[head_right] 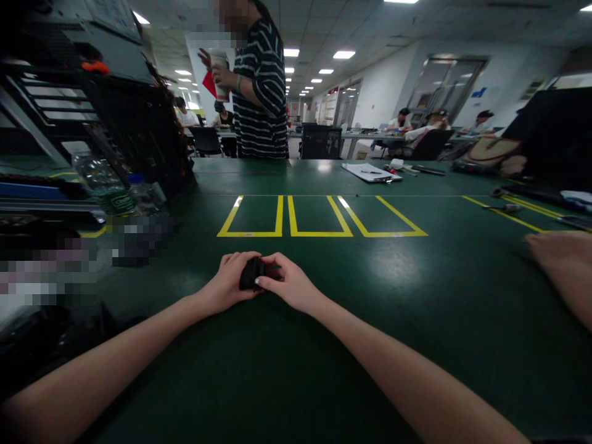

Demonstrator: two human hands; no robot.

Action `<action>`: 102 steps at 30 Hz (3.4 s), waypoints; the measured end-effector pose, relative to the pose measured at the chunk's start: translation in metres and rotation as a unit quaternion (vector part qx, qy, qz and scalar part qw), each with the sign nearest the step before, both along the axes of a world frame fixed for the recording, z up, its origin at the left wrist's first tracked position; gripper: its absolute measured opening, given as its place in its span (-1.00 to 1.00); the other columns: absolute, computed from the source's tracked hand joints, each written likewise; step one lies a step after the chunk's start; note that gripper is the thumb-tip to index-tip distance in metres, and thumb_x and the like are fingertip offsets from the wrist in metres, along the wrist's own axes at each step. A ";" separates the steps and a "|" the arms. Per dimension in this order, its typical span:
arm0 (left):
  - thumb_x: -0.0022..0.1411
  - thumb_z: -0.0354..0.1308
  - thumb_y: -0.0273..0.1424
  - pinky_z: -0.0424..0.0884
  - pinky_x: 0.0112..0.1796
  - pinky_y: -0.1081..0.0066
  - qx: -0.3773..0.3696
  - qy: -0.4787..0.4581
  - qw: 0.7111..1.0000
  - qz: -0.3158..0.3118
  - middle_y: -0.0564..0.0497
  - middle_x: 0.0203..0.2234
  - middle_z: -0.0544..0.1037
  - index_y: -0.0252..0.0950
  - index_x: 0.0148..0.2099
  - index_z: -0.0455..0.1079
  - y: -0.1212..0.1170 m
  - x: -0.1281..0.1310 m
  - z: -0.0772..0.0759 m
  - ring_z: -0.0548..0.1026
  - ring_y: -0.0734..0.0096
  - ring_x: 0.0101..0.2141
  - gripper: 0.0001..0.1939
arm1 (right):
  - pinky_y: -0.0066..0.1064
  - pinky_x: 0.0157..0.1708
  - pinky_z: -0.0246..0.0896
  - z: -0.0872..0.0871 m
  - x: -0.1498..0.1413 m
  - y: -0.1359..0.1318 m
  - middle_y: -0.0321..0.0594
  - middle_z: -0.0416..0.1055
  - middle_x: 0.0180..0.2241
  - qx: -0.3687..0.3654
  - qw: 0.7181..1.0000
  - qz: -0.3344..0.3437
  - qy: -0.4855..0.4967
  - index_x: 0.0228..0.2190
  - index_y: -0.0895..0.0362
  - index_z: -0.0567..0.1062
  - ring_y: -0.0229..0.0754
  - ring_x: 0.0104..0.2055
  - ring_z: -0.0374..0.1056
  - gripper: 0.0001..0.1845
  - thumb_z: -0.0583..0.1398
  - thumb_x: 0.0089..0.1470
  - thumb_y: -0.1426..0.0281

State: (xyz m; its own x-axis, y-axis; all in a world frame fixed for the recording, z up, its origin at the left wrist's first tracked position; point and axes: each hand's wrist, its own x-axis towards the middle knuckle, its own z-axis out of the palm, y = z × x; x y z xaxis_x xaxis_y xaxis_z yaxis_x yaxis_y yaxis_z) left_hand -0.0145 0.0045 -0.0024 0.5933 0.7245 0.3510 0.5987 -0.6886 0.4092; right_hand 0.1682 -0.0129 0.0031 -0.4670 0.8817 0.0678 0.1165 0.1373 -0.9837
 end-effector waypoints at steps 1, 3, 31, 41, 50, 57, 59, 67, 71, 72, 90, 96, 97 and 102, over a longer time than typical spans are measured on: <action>-0.01 0.17 -0.37 0.10 -0.09 0.17 -0.001 0.002 1.000 -0.001 -0.05 -0.12 0.30 -0.21 0.04 0.02 -0.001 0.000 0.001 0.27 0.20 -0.12 -0.42 | -0.20 -0.08 0.20 0.000 0.001 -0.001 -0.24 0.22 -0.14 0.001 1.000 0.009 0.009 -0.19 0.07 0.25 -0.17 -0.08 0.24 -0.64 0.18 -0.09 0.42; 0.00 0.16 -0.38 0.10 -0.08 0.17 -0.005 0.007 1.000 -0.005 -0.05 -0.11 0.29 -0.21 0.05 0.01 -0.001 -0.001 0.003 0.27 0.20 -0.11 -0.43 | -0.22 -0.06 0.19 0.001 0.002 -0.002 -0.26 0.20 -0.12 -0.004 0.999 0.021 0.029 -0.19 0.06 0.24 -0.18 -0.06 0.23 -0.59 0.21 -0.12 0.46; -0.02 0.19 -0.34 0.12 -0.12 0.21 0.016 -0.005 1.000 0.005 -0.02 -0.17 0.31 -0.23 0.02 0.03 0.000 0.002 -0.003 0.28 0.23 -0.16 -0.42 | -0.20 -0.12 0.23 -0.006 -0.001 0.003 -0.23 0.25 -0.18 -0.004 1.000 -0.019 0.016 -0.17 0.06 0.23 -0.17 -0.13 0.27 -0.67 0.14 -0.03 0.36; -0.05 0.20 -0.39 0.11 -0.10 0.19 0.011 0.002 1.000 0.007 -0.04 -0.14 0.30 -0.22 0.03 0.03 0.002 0.000 -0.004 0.27 0.20 -0.14 -0.39 | -0.21 -0.10 0.22 -0.002 0.003 0.001 -0.24 0.21 -0.12 -0.011 0.999 0.026 0.025 -0.20 0.05 0.23 -0.17 -0.07 0.24 -0.62 0.20 -0.10 0.43; -0.03 0.20 -0.34 0.13 -0.12 0.20 0.015 -0.004 1.000 0.004 -0.03 -0.16 0.31 -0.23 0.02 0.03 0.002 0.002 -0.004 0.29 0.22 -0.16 -0.42 | -0.18 -0.11 0.21 -0.007 -0.002 0.005 -0.22 0.27 -0.17 -0.012 1.000 -0.021 0.014 -0.18 0.07 0.25 -0.16 -0.11 0.26 -0.66 0.16 -0.05 0.36; -0.05 0.20 -0.41 0.10 -0.09 0.18 0.010 0.002 1.000 0.006 -0.05 -0.12 0.29 -0.22 0.04 0.01 0.002 0.000 -0.004 0.27 0.19 -0.12 -0.38 | -0.19 -0.06 0.18 -0.005 0.003 0.003 -0.24 0.22 -0.12 -0.014 0.999 0.027 0.041 -0.20 0.06 0.23 -0.18 -0.06 0.23 -0.56 0.24 -0.16 0.48; -0.02 0.18 -0.39 0.11 -0.09 0.18 0.000 0.006 1.000 -0.002 -0.05 -0.11 0.29 -0.22 0.05 0.01 0.001 -0.001 -0.001 0.27 0.20 -0.11 -0.40 | -0.20 -0.08 0.20 -0.004 0.003 0.003 -0.24 0.22 -0.12 -0.020 0.998 0.025 0.045 -0.21 0.06 0.24 -0.18 -0.07 0.23 -0.60 0.23 -0.14 0.45; -0.01 0.19 -0.33 0.12 -0.11 0.18 0.003 -0.003 1.000 0.003 -0.03 -0.13 0.31 -0.21 0.04 0.02 0.000 0.001 -0.002 0.29 0.20 -0.14 -0.41 | -0.18 -0.08 0.20 -0.006 0.000 0.003 -0.23 0.27 -0.18 -0.019 0.999 -0.017 0.032 -0.18 0.08 0.25 -0.18 -0.09 0.25 -0.66 0.16 -0.06 0.37; -0.01 0.18 -0.35 0.10 -0.09 0.16 -0.004 -0.002 1.000 0.001 -0.05 -0.12 0.30 -0.21 0.04 0.01 0.000 -0.001 0.000 0.28 0.20 -0.11 -0.41 | -0.20 -0.04 0.16 -0.009 0.002 0.004 -0.22 0.27 -0.16 -0.027 0.999 0.002 0.045 -0.20 0.12 0.26 -0.18 -0.07 0.24 -0.64 0.19 -0.10 0.45; 0.00 0.17 -0.35 0.10 -0.08 0.16 -0.009 0.001 1.000 -0.002 -0.05 -0.11 0.29 -0.21 0.05 0.01 -0.001 -0.001 0.001 0.27 0.20 -0.11 -0.42 | -0.20 -0.04 0.17 -0.010 0.003 0.004 -0.23 0.28 -0.16 -0.025 0.998 0.003 0.049 -0.22 0.12 0.27 -0.19 -0.07 0.25 -0.64 0.21 -0.12 0.46; -0.01 0.20 -0.27 0.13 -0.10 0.17 0.007 0.006 1.000 0.005 -0.07 -0.11 0.29 -0.23 0.06 -0.01 0.001 0.001 -0.002 0.27 0.18 -0.12 -0.37 | -0.20 -0.14 0.21 -0.007 -0.005 0.017 -0.18 0.38 -0.25 -0.053 0.997 -0.047 -0.013 -0.25 0.17 0.35 -0.17 -0.18 0.33 -0.55 0.29 -0.27 0.34; 0.00 0.19 -0.28 0.13 -0.11 0.17 0.007 0.006 1.000 0.001 -0.07 -0.12 0.29 -0.23 0.06 -0.01 0.000 0.001 0.000 0.27 0.18 -0.12 -0.38 | -0.23 -0.18 0.25 -0.003 -0.004 0.013 -0.22 0.38 -0.28 -0.030 0.999 -0.027 -0.024 -0.29 0.15 0.36 -0.18 -0.23 0.34 -0.63 0.27 -0.21 0.35; 0.01 0.18 -0.28 0.13 -0.11 0.17 0.007 0.006 1.000 -0.001 -0.07 -0.12 0.29 -0.22 0.06 -0.01 -0.001 0.001 0.000 0.27 0.18 -0.12 -0.39 | -0.24 -0.19 0.26 -0.002 -0.005 0.010 -0.23 0.37 -0.27 -0.020 0.999 -0.024 -0.019 -0.29 0.14 0.35 -0.19 -0.23 0.34 -0.65 0.25 -0.19 0.36; 0.04 0.15 -0.30 0.13 -0.11 0.16 -0.006 0.013 1.000 -0.009 -0.07 -0.12 0.28 -0.21 0.06 -0.01 -0.004 -0.001 0.006 0.27 0.18 -0.12 -0.43 | -0.27 -0.24 0.28 -0.006 -0.008 -0.003 -0.23 0.32 -0.22 0.025 0.998 -0.039 -0.031 -0.20 0.08 0.32 -0.20 -0.25 0.33 -0.67 0.17 -0.08 0.33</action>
State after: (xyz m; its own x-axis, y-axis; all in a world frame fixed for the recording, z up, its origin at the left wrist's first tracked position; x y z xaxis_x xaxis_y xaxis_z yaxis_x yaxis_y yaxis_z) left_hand -0.0159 0.0004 0.0037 0.6155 0.7172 0.3267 0.5968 -0.6949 0.4012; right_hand 0.1605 -0.0160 -0.0026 -0.4008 0.9122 0.0852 0.1888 0.1732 -0.9666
